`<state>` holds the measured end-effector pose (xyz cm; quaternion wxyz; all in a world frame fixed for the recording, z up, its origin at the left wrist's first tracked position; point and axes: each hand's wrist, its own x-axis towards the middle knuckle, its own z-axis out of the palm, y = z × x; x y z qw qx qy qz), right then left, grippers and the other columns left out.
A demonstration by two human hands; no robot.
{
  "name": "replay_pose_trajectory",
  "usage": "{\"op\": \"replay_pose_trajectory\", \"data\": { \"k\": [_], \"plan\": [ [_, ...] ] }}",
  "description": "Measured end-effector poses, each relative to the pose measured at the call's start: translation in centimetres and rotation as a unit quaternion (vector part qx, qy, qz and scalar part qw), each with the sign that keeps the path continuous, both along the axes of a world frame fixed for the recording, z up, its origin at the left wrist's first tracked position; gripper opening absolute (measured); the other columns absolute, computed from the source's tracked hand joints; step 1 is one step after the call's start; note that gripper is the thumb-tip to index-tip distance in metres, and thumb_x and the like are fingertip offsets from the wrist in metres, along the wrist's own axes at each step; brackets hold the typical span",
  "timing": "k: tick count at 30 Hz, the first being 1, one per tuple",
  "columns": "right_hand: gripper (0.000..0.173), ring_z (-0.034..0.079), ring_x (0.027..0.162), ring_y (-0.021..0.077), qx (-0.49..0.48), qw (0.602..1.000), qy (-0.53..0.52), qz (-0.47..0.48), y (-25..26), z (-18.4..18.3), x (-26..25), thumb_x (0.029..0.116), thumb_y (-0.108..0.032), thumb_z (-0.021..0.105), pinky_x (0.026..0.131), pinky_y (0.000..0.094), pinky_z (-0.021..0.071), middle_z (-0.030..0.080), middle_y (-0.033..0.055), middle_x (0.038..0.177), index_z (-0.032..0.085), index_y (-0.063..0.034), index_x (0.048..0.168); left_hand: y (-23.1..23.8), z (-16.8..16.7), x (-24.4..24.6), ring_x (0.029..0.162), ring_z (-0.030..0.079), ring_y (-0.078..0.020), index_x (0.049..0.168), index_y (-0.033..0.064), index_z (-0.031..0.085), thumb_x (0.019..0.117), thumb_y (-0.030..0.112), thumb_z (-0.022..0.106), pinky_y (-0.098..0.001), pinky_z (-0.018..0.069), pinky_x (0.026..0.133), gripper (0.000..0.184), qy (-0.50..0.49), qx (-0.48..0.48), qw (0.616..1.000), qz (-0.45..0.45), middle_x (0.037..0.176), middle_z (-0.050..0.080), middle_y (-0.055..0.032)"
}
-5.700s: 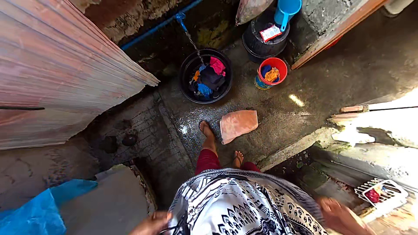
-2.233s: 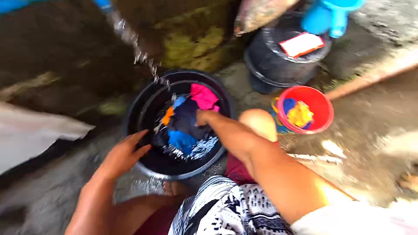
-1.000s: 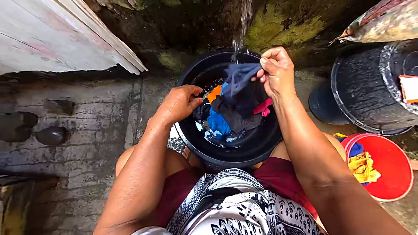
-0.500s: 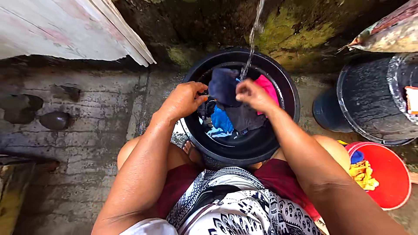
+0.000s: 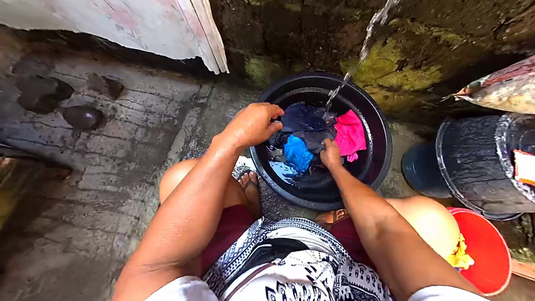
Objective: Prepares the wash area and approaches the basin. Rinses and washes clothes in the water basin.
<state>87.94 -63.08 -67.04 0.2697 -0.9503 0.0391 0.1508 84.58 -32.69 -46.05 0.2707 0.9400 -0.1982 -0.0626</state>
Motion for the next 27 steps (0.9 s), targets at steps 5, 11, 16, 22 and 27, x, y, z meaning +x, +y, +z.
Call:
{"op": "replay_pose_trajectory", "data": {
  "k": [5, 11, 16, 22, 27],
  "plan": [
    [0.03, 0.066, 0.1, 0.028, 0.278, 0.935, -0.171, -0.137, 1.5, 9.0, 3.3, 0.0871, -0.002, 0.066, 0.089, 0.0501, 0.0548, 0.069, 0.0202, 0.108, 0.066, 0.0034, 0.117, 1.0, 0.8, 0.1, 0.107, 0.069, -0.0327, 0.13, 0.0008, 0.065, 0.1027, 0.019, 0.062, -0.0543, 0.0525, 0.099, 0.033, 0.008, -0.006, 1.0, 0.027, 0.119, 0.07, -0.0189],
    [0.029, 0.068, 0.097, 0.0082, 0.372, 0.886, -0.277, -0.029, 0.2, 17.7, 3.8, 0.0895, -0.001, 0.065, 0.088, 0.0295, 0.0571, 0.072, 0.0078, 0.107, 0.069, 0.0007, 0.118, 0.1, 0.9, 0.0, 0.108, 0.069, -0.0318, 0.129, 0.0018, 0.066, 0.1021, 0.02, 0.063, -0.0539, 0.0529, 0.098, 0.033, -0.006, -0.014, 1.0, 0.018, 0.118, 0.07, -0.0177],
    [0.032, 0.062, 0.115, 0.0228, 0.197, 0.921, -0.335, -0.024, -1.7, 18.7, 3.7, 0.0943, -0.011, 0.066, 0.102, 0.0376, 0.0482, 0.067, 0.0175, 0.121, 0.071, -0.0032, 0.125, -0.2, 0.7, 0.6, 0.107, 0.069, -0.0318, 0.129, 0.0015, 0.066, 0.1021, 0.02, 0.063, -0.0532, 0.0531, 0.098, 0.033, -0.001, -0.012, 1.0, 0.015, 0.118, 0.07, -0.0179],
    [0.028, 0.063, 0.117, 0.0272, 0.14, 0.943, -0.301, -0.038, -2.7, 18.2, 4.1, 0.1023, -0.022, 0.06, 0.106, 0.0445, 0.0456, 0.07, 0.0192, 0.118, 0.074, -0.0042, 0.118, 0.1, 0.5, 1.2, 0.105, 0.069, -0.0331, 0.128, 0.0016, 0.067, 0.102, 0.02, 0.063, -0.0554, 0.0528, 0.097, 0.032, -0.011, -0.013, 1.0, 0.012, 0.114, 0.071, -0.0181],
    [0.036, 0.066, 0.093, 0.0093, 0.127, 0.903, -0.403, -0.08, -3.7, 20.8, 3.9, 0.106, -0.029, 0.052, 0.09, 0.031, 0.0514, 0.071, 0.0115, 0.097, 0.071, 0.0017, 0.106, 0.1, 0.2, 1.6, 0.105, 0.069, -0.0327, 0.128, 0.0016, 0.067, 0.1022, 0.02, 0.062, -0.0553, 0.0525, 0.097, 0.032, -0.009, -0.014, 1.0, 0.004, 0.115, 0.071, -0.0182]
  ]
}}
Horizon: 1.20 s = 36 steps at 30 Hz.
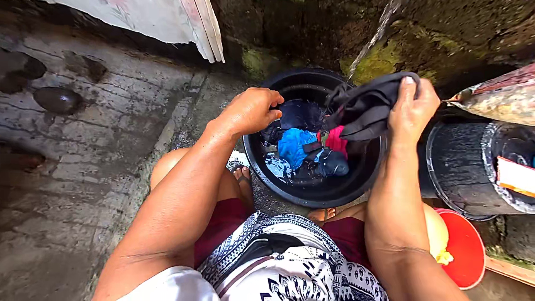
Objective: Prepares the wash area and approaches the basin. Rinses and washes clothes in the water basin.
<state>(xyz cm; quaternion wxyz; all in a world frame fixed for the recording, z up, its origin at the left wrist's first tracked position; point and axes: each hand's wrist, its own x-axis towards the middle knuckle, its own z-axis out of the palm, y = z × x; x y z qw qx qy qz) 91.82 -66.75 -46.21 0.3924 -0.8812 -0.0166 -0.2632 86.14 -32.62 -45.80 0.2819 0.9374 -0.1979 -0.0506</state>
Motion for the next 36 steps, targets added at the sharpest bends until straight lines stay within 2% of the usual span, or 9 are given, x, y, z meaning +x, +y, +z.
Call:
{"op": "replay_pose_trajectory", "data": {
  "k": [4, 9, 13, 16, 19, 22, 27, 33, 36],
  "plan": [
    [0.025, 0.063, 0.083, -0.0001, 0.113, 0.991, -0.056, 0.044, 0.3, 0.9, 0.4, 0.1047, -0.023, 0.056, 0.081, 0.0233, 0.0529, 0.065, -0.0025, 0.086, 0.068, -0.0031, 0.096, -0.3, 0.3, 0.2, 0.105, 0.069, -0.0328, 0.128, 0.0018, 0.067, 0.1024, 0.02, 0.062, -0.055, 0.0524, 0.097, 0.032, -0.003, 0.003, 1.0, -0.004, 0.114, 0.071, -0.0179],
    [0.082, 0.063, 0.117, 0.021, 0.068, 0.964, 0.177, 0.186, 0.6, -0.6, 0.0, 0.0949, -0.026, 0.067, 0.092, 0.0389, 0.0582, 0.047, 0.0158, 0.152, 0.023, -0.005, 0.16, -0.3, 0.2, -0.2, 0.106, 0.069, -0.0317, 0.128, 0.0026, 0.067, 0.1019, 0.021, 0.063, -0.0544, 0.0527, 0.098, 0.032, -0.008, 0.004, 1.0, -0.001, 0.116, 0.071, -0.0171],
    [0.031, 0.065, 0.111, 0.041, -0.099, 0.952, 0.247, 0.148, 4.2, -5.7, -0.5, 0.0968, -0.013, 0.064, 0.099, 0.058, 0.0513, 0.065, 0.0291, 0.12, 0.067, 0.0057, 0.122, -0.3, 0.4, -0.3, 0.105, 0.069, -0.0325, 0.129, 0.0023, 0.067, 0.102, 0.021, 0.063, -0.0553, 0.0525, 0.097, 0.032, -0.011, 0.008, 1.0, 0.0, 0.115, 0.071, -0.0176],
    [0.029, 0.063, 0.119, 0.0407, -0.165, 0.874, 0.316, 0.329, 8.5, -13.8, -2.5, 0.0943, -0.011, 0.069, 0.102, 0.0614, 0.0504, 0.065, 0.0247, 0.128, 0.072, -0.0016, 0.122, -0.8, 0.6, -0.4, 0.104, 0.069, -0.0313, 0.129, 0.0034, 0.067, 0.102, 0.021, 0.062, -0.0544, 0.0529, 0.095, 0.033, -0.007, 0.014, 1.0, 0.0, 0.114, 0.071, -0.0166],
    [0.056, 0.028, 0.146, 0.0563, -0.319, 0.786, 0.424, 0.317, 10.2, -21.5, -6.1, 0.0918, -0.008, 0.07, 0.1, 0.0795, 0.038, 0.023, 0.0259, 0.166, 0.058, -0.0156, 0.145, -1.2, 0.6, -0.4, 0.106, 0.069, -0.0312, 0.13, 0.0043, 0.066, 0.1027, 0.022, 0.062, -0.0542, 0.0531, 0.096, 0.033, 0.013, 0.024, 1.0, -0.001, 0.116, 0.07, -0.0161],
    [0.036, 0.035, 0.145, 0.0511, -0.385, 0.745, 0.48, 0.26, 8.8, -24.4, -8.3, 0.1014, -0.006, 0.05, 0.113, 0.0715, 0.0298, 0.043, 0.0276, 0.155, 0.064, 0.0014, 0.134, -0.9, 0.4, -0.6, 0.104, 0.069, -0.031, 0.13, 0.0045, 0.067, 0.1024, 0.022, 0.062, -0.0539, 0.0537, 0.095, 0.033, 0.025, 0.031, 0.999, 0.004, 0.115, 0.07, -0.0158],
    [0.038, 0.052, 0.131, 0.0516, -0.508, 0.501, 0.605, 0.353, 6.0, -22.3, -8.1, 0.0995, -0.02, 0.062, 0.103, 0.0749, 0.0387, 0.058, 0.0332, 0.137, 0.065, 0.0079, 0.125, -0.1, 0.7, -1.1, 0.105, 0.069, -0.0323, 0.13, 0.0041, 0.066, 0.1027, 0.021, 0.062, -0.0558, 0.0531, 0.095, 0.033, 0.047, 0.031, 0.998, 0.005, 0.117, 0.07, -0.0172],
    [0.032, 0.066, 0.101, 0.0375, -0.135, 0.785, 0.526, 0.299, 3.1, -15.3, -3.1, 0.1009, -0.027, 0.066, 0.095, 0.0611, 0.0492, 0.07, 0.0255, 0.103, 0.072, 0.0047, 0.104, -0.1, 0.8, -1.0, 0.104, 0.069, -0.0313, 0.129, 0.0052, 0.067, 0.1031, 0.024, 0.062, -0.0554, 0.053, 0.095, 0.033, 0.031, 0.03, 0.999, -0.017, 0.114, 0.071, -0.0159],
    [0.037, 0.066, 0.09, 0.0376, -0.141, 0.877, 0.393, 0.24, 2.8, -8.5, -1.6, 0.0974, -0.036, 0.07, 0.082, 0.067, 0.0492, 0.07, 0.0212, 0.088, 0.073, -0.0009, 0.087, -0.5, 1.0, -0.8, 0.105, 0.069, -0.0304, 0.13, 0.0058, 0.067, 0.1032, 0.025, 0.061, -0.0543, 0.0529, 0.096, 0.033, 0.029, 0.025, 0.999, -0.023, 0.116, 0.07, -0.0152]
  ]
}}
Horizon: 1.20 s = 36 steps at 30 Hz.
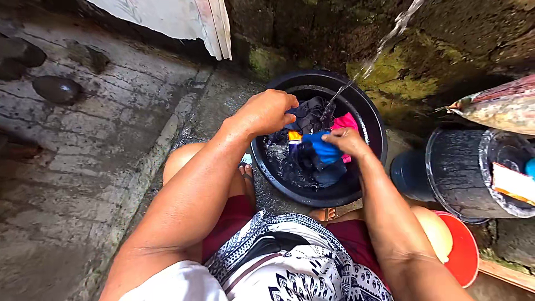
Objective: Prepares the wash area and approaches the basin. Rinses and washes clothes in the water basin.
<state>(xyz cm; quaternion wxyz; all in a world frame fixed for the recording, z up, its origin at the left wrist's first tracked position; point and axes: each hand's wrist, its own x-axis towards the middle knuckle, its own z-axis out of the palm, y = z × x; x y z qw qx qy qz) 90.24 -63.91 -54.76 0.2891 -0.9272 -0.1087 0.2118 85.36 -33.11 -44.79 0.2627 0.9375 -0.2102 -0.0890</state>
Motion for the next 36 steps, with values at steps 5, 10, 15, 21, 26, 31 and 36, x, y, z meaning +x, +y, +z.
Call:
{"op": "replay_pose_trajectory", "data": {
  "k": [5, 10, 15, 21, 26, 31, 36],
  "plan": [
    [0.031, 0.057, 0.118, 0.0385, 0.027, 0.971, -0.231, -0.051, -1.6, 9.4, 1.0, 0.0948, -0.03, 0.072, 0.102, 0.0583, 0.0445, 0.062, 0.0256, 0.121, 0.077, 0.0002, 0.1, -0.7, 0.1, 0.4, 0.102, 0.069, -0.0317, 0.129, 0.0053, 0.067, 0.1034, 0.024, 0.061, -0.0554, 0.0532, 0.094, 0.032, -0.002, -0.002, 1.0, -0.008, 0.114, 0.07, -0.0167],
    [0.028, 0.062, 0.108, 0.0277, 0.069, 0.912, -0.351, -0.201, -0.1, 9.2, 2.4, 0.0979, -0.018, 0.063, 0.097, 0.0402, 0.0502, 0.064, 0.0209, 0.118, 0.071, -0.0001, 0.118, -0.8, 0.1, 0.3, 0.103, 0.069, -0.0328, 0.129, 0.0051, 0.067, 0.1027, 0.023, 0.062, -0.0557, 0.0532, 0.094, 0.033, -0.008, 0.001, 1.0, -0.003, 0.116, 0.069, -0.0176],
    [0.03, 0.061, 0.123, 0.0419, -0.005, 0.966, -0.254, 0.054, 5.9, 0.3, 0.0, 0.1015, -0.009, 0.051, 0.107, 0.0568, 0.0478, 0.065, 0.0275, 0.127, 0.068, 0.0039, 0.123, -0.6, 0.0, 0.2, 0.105, 0.069, -0.0313, 0.13, 0.0062, 0.066, 0.1028, 0.024, 0.062, -0.054, 0.0531, 0.095, 0.033, -0.001, 0.001, 1.0, 0.009, 0.118, 0.068, -0.0165],
    [0.036, 0.048, 0.134, 0.0508, -0.212, 0.931, 0.049, 0.293, 3.9, -15.1, -4.6, 0.0927, -0.01, 0.068, 0.107, 0.071, 0.0382, 0.056, 0.0283, 0.141, 0.068, -0.0023, 0.128, -0.2, -0.4, 0.4, 0.101, 0.069, -0.0318, 0.129, 0.0064, 0.067, 0.1021, 0.024, 0.063, -0.0554, 0.0538, 0.091, 0.032, 0.003, 0.009, 1.0, 0.014, 0.113, 0.069, -0.0161],
    [0.04, 0.054, 0.13, 0.0499, -0.445, 0.799, 0.281, 0.289, 1.1, -13.5, -4.7, 0.0976, -0.021, 0.065, 0.103, 0.0734, 0.0408, 0.059, 0.0323, 0.136, 0.065, 0.0087, 0.124, 0.2, 0.1, 0.1, 0.102, 0.068, -0.0306, 0.13, 0.0075, 0.067, 0.1028, 0.024, 0.061, -0.0542, 0.0534, 0.092, 0.032, 0.008, 0.012, 1.0, 0.012, 0.115, 0.069, -0.0149],
    [0.029, 0.059, 0.121, 0.0518, -0.275, 0.95, 0.091, 0.117, 7.4, -11.0, -3.8, 0.0962, -0.008, 0.062, 0.096, 0.0702, 0.0474, 0.062, 0.0321, 0.129, 0.067, 0.0045, 0.122, -0.4, 0.4, 0.1, 0.103, 0.068, -0.0295, 0.13, 0.009, 0.067, 0.1021, 0.025, 0.062, -0.0529, 0.0536, 0.092, 0.033, 0.014, 0.014, 1.0, -0.007, 0.116, 0.068, -0.0139],
    [0.031, 0.052, 0.128, 0.0537, -0.214, 0.968, -0.08, 0.105, 6.9, -16.7, -1.2, 0.0981, 0.003, 0.055, 0.095, 0.0663, 0.0498, 0.053, 0.0345, 0.136, 0.06, 0.0087, 0.128, -0.6, 0.4, 0.3, 0.1, 0.068, -0.0281, 0.13, 0.0091, 0.068, 0.1022, 0.025, 0.062, -0.0508, 0.0545, 0.09, 0.033, 0.012, 0.01, 1.0, -0.005, 0.114, 0.068, -0.0134]
  ]
}}
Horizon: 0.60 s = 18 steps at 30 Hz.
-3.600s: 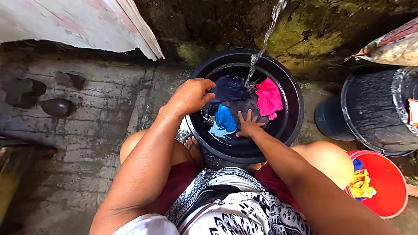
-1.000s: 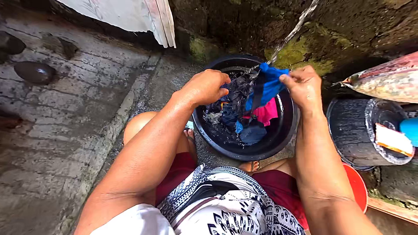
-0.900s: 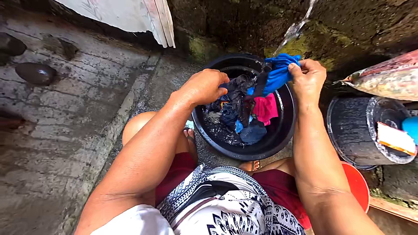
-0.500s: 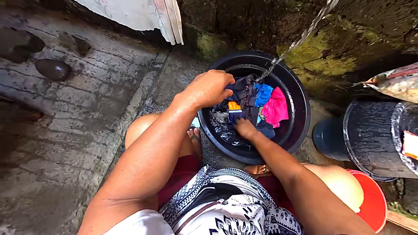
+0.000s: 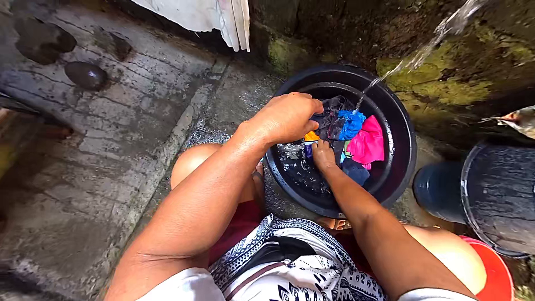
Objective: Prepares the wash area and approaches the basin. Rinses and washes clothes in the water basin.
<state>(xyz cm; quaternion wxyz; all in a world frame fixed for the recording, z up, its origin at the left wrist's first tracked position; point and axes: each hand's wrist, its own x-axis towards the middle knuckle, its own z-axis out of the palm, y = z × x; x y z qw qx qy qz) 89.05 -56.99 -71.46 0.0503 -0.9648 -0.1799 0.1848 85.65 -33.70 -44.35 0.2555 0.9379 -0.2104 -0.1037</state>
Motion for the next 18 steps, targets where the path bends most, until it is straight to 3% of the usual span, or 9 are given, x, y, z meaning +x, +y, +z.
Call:
{"op": "replay_pose_trajectory", "data": {
  "k": [3, 5, 8, 11, 15, 18],
  "plan": [
    [0.027, 0.061, 0.118, 0.053, -0.02, 0.996, 0.086, 0.005, -0.8, 2.4, 3.5, 0.0916, 0.001, 0.063, 0.091, 0.0718, 0.0507, 0.063, 0.0327, 0.126, 0.068, 0.0066, 0.117, 0.6, -0.2, -0.1, 0.1, 0.067, -0.0285, 0.13, 0.0084, 0.067, 0.1022, 0.024, 0.062, -0.0507, 0.0535, 0.09, 0.033, 0.009, 0.002, 1.0, 0.011, 0.113, 0.068, -0.0137],
    [0.022, 0.063, 0.115, 0.0513, -0.023, 0.993, 0.114, 0.03, -1.8, 5.4, 5.7, 0.0933, -0.005, 0.065, 0.095, 0.0726, 0.0477, 0.068, 0.031, 0.118, 0.072, 0.0042, 0.112, 1.0, -0.1, -0.1, 0.102, 0.067, -0.0292, 0.129, 0.0083, 0.068, 0.1023, 0.024, 0.062, -0.0518, 0.0533, 0.091, 0.032, 0.006, 0.005, 1.0, 0.015, 0.113, 0.069, -0.0137],
    [0.016, 0.066, 0.109, 0.0501, 0.044, 0.997, 0.053, 0.034, -4.4, 10.2, 6.8, 0.0955, -0.006, 0.064, 0.096, 0.0717, 0.0472, 0.071, 0.0295, 0.106, 0.074, 0.005, 0.103, 1.2, 0.2, 0.0, 0.101, 0.068, -0.0288, 0.129, 0.0083, 0.068, 0.1027, 0.025, 0.061, -0.0521, 0.0533, 0.091, 0.032, -0.003, -0.006, 1.0, 0.018, 0.112, 0.069, -0.0133],
    [0.016, 0.068, 0.103, 0.0469, 0.136, 0.991, -0.014, -0.013, -5.8, 14.7, 5.6, 0.096, -0.004, 0.063, 0.094, 0.0693, 0.0489, 0.072, 0.0278, 0.102, 0.074, 0.0053, 0.101, 1.0, 0.2, 0.1, 0.105, 0.068, -0.0284, 0.129, 0.008, 0.067, 0.1029, 0.025, 0.061, -0.0521, 0.0528, 0.094, 0.032, -0.004, -0.017, 1.0, 0.009, 0.115, 0.07, -0.0135],
    [0.019, 0.072, 0.091, 0.0318, 0.257, 0.956, -0.126, -0.067, -5.9, 19.4, 4.7, 0.0977, -0.011, 0.063, 0.088, 0.0556, 0.0566, 0.074, 0.0205, 0.101, 0.075, 0.0027, 0.103, 0.3, 0.3, 0.6, 0.106, 0.068, -0.0284, 0.129, 0.0089, 0.068, 0.1032, 0.025, 0.06, -0.0521, 0.0524, 0.094, 0.031, -0.002, -0.008, 1.0, 0.0, 0.115, 0.07, -0.0129],
    [0.021, 0.07, 0.091, 0.0216, 0.32, 0.931, -0.169, -0.043, -5.6, 22.8, 4.2, 0.1003, -0.013, 0.06, 0.088, 0.0422, 0.0569, 0.073, 0.0172, 0.104, 0.075, 0.0011, 0.107, -0.6, -0.3, 0.9, 0.106, 0.067, -0.0304, 0.128, 0.0079, 0.069, 0.1033, 0.027, 0.06, -0.0542, 0.0519, 0.094, 0.032, 0.014, -0.009, 1.0, -0.002, 0.114, 0.07, -0.0145]
  ]
}}
